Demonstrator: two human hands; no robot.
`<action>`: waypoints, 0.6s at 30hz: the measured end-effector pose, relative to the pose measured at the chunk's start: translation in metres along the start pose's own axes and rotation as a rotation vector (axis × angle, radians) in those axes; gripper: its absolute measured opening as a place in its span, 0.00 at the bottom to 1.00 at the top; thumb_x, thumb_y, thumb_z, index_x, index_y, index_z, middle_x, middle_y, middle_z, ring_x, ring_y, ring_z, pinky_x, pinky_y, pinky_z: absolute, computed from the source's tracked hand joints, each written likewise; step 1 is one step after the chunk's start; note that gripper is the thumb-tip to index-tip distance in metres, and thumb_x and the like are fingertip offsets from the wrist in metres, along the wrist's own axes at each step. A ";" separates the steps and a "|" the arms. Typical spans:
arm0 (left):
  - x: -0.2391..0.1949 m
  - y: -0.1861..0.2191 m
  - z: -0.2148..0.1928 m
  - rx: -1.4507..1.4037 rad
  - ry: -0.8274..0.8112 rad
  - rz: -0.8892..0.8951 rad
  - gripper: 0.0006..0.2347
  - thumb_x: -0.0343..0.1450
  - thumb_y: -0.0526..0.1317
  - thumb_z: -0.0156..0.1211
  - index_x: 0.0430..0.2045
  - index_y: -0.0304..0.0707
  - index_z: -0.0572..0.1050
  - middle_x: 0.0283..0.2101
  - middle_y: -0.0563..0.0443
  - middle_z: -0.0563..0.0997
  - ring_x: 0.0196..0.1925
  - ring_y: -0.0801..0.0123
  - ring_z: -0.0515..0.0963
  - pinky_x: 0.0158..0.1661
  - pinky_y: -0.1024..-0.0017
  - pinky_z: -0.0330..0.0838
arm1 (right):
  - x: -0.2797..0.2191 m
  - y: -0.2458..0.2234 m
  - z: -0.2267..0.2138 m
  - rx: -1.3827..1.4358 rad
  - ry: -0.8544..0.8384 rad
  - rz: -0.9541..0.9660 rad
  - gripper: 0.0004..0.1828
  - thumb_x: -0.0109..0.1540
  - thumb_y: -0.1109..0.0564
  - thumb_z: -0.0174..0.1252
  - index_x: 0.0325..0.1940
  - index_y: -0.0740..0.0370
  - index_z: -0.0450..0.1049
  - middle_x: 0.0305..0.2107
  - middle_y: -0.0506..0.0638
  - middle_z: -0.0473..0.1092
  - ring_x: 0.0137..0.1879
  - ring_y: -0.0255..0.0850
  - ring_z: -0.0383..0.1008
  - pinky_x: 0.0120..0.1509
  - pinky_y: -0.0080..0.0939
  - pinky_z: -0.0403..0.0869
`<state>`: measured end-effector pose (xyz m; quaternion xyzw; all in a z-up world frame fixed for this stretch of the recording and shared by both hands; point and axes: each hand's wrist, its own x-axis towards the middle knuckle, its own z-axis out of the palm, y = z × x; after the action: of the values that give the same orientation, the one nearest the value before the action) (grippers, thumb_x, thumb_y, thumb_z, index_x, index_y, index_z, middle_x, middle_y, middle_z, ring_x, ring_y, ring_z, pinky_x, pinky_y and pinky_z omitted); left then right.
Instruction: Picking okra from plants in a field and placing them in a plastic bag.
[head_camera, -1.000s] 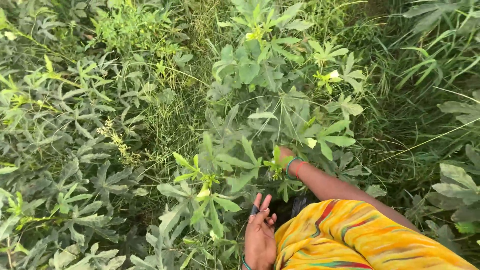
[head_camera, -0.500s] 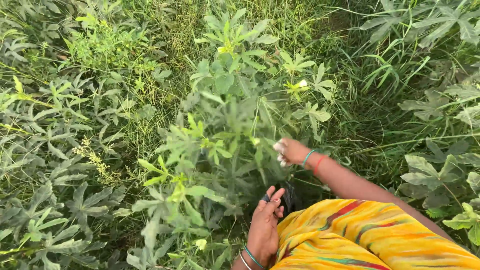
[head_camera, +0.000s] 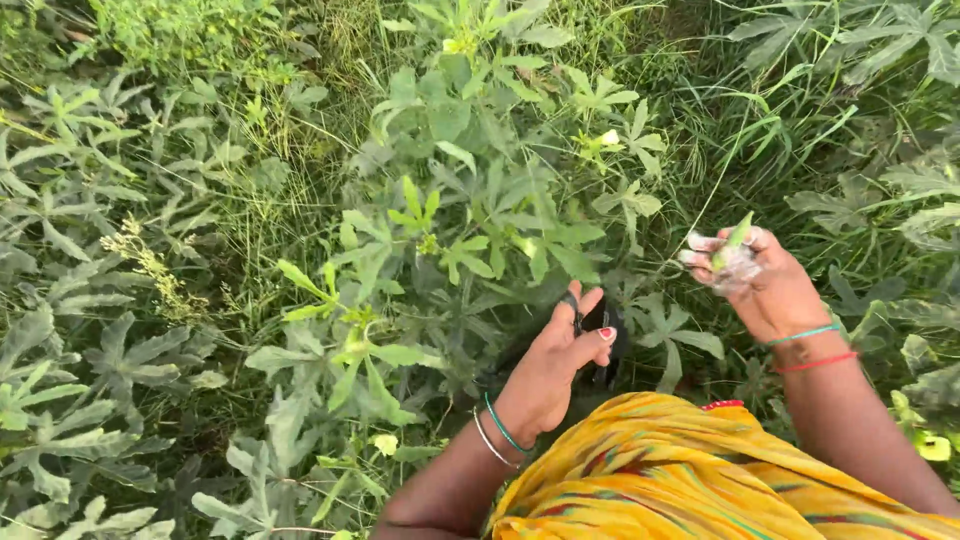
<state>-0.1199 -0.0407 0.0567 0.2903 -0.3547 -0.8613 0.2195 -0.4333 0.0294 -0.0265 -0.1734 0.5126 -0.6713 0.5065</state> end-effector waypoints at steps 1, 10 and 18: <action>0.002 0.000 0.003 -0.018 -0.001 -0.004 0.42 0.71 0.39 0.61 0.75 0.29 0.38 0.75 0.45 0.59 0.40 0.74 0.68 0.49 0.76 0.67 | -0.011 0.000 0.008 -0.016 0.005 0.009 0.17 0.62 0.64 0.57 0.55 0.59 0.70 0.52 0.55 0.74 0.58 0.49 0.75 0.62 0.48 0.76; 0.001 0.025 0.026 0.080 -0.232 0.033 0.39 0.72 0.41 0.58 0.77 0.33 0.44 0.77 0.48 0.59 0.42 0.76 0.68 0.44 0.76 0.68 | -0.042 0.032 0.061 -0.644 -0.494 0.134 0.25 0.64 0.58 0.58 0.65 0.56 0.67 0.55 0.54 0.74 0.58 0.41 0.72 0.61 0.45 0.73; -0.013 0.045 0.012 0.030 -0.124 0.075 0.36 0.71 0.36 0.55 0.75 0.30 0.47 0.76 0.49 0.61 0.38 0.76 0.67 0.43 0.77 0.66 | -0.048 -0.003 0.086 -0.903 -0.425 -0.133 0.20 0.67 0.60 0.56 0.64 0.60 0.70 0.54 0.51 0.77 0.60 0.38 0.76 0.65 0.41 0.72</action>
<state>-0.1109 -0.0567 0.1013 0.2260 -0.3909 -0.8635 0.2247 -0.3498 0.0259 0.0258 -0.5405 0.6251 -0.3632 0.4303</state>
